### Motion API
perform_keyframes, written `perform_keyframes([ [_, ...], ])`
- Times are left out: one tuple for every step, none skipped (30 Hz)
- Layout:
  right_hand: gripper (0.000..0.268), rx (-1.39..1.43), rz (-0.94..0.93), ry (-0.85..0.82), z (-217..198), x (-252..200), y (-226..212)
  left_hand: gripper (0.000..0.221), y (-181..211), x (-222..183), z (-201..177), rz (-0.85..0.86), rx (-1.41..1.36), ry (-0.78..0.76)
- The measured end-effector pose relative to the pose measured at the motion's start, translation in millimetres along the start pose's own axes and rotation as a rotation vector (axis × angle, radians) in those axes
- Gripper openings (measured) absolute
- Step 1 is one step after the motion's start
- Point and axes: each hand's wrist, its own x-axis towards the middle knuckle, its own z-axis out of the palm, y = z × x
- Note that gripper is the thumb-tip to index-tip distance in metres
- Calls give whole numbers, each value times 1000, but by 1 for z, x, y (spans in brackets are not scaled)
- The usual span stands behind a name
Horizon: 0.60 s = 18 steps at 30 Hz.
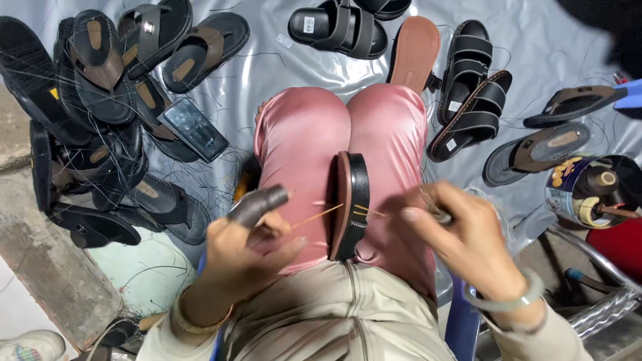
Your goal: The person sews a leather strap onto the side of a sandal by hand using a needle and thread, pulling the thread tight after each stitch.
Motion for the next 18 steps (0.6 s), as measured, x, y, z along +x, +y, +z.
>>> perform_keyframes([
  [14,143,51,-58,6,5,-2,35,4,8,0,-35,-74,-119],
  [10,281,93,-116,12,12,-4,55,7,16,0,-67,-147,-229],
  [10,280,88,-111,12,13,-6,55,9,20,5,-62,-146,-225],
  [4,214,-13,-96,12,13,-8,60,12,23,10,16,-143,-256],
  [6,147,-115,-81,11,14,-9,65,16,25,15,93,-139,-287],
  [6,146,-117,-87,11,11,-8,65,11,21,19,88,-140,-284],
  [5,253,-64,-96,11,8,-5,67,7,17,24,62,-94,-314],
  [11,358,-8,-99,10,5,-3,68,3,14,29,42,-48,-347],
  [11,357,-9,-99,12,4,1,68,9,22,27,43,-50,-346],
  [13,449,11,-92,15,2,4,48,15,30,24,67,-92,-282],
  [15,542,31,-85,18,-1,8,33,21,37,22,91,-134,-218],
  [15,544,32,-80,17,4,8,33,19,35,23,95,-133,-221],
  [16,308,0,-134,17,9,8,33,18,34,23,108,-146,-212],
  [17,69,-32,-189,15,14,8,32,17,32,25,118,-160,-202],
  [17,69,-31,-188,16,12,8,32,13,27,28,119,-160,-202],
  [19,-214,-118,-182,18,10,8,43,8,21,31,74,-135,-282],
  [31,-497,-204,-173,20,9,7,60,3,15,34,30,-109,-361],
  [31,-501,-209,-169,22,10,6,60,3,15,34,33,-109,-354],
])
